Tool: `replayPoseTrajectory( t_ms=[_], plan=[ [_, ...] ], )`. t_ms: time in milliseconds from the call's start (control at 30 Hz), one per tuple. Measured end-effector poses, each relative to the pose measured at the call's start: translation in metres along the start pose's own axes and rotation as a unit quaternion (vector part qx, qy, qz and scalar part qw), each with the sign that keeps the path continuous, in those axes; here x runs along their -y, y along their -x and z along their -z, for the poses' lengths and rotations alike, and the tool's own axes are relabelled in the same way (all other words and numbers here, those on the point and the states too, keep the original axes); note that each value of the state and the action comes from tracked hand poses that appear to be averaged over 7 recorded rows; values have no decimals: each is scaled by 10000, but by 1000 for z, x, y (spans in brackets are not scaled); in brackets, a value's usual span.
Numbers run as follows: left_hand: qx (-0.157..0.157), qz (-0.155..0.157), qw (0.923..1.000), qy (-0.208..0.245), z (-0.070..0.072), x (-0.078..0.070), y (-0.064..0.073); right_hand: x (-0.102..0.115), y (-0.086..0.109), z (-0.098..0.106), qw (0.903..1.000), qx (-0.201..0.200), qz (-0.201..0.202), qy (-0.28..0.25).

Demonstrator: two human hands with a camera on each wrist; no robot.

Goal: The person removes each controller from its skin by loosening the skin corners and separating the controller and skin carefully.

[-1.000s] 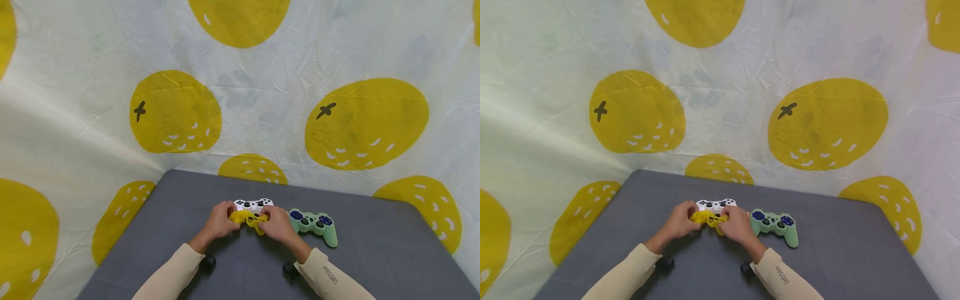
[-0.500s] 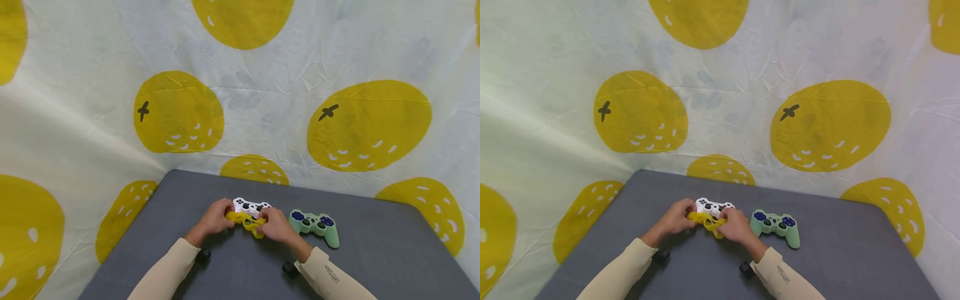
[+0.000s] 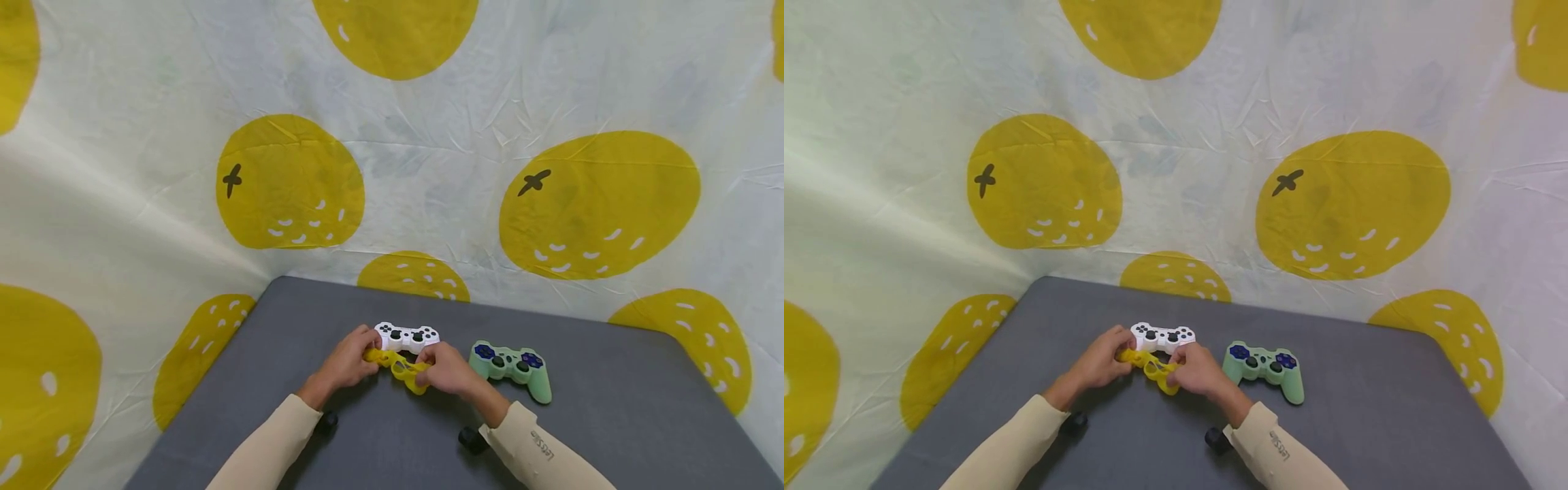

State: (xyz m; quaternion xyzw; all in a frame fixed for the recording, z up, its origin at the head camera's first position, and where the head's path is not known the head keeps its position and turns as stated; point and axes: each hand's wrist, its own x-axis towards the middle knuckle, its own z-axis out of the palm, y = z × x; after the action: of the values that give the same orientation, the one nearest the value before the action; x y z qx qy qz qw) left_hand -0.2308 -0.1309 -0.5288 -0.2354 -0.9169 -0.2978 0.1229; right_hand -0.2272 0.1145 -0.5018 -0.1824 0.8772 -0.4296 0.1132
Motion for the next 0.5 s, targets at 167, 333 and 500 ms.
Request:
replayPoseTrajectory(
  t_ms=[167, 333, 500],
  plan=[
    [16, -124, 9999, -10, 0, 1, 2, 2, 2, -3, 9999, 131, -59, -39],
    [86, -59, 9999, -66, -1, 3, 4, 2, 3, -7, 9993, 349, -115, -74],
    [20, 40, 9999, -115, -2, 4, 6, 4, 4, -11, 9990, 453, 15, -54]
  ],
)
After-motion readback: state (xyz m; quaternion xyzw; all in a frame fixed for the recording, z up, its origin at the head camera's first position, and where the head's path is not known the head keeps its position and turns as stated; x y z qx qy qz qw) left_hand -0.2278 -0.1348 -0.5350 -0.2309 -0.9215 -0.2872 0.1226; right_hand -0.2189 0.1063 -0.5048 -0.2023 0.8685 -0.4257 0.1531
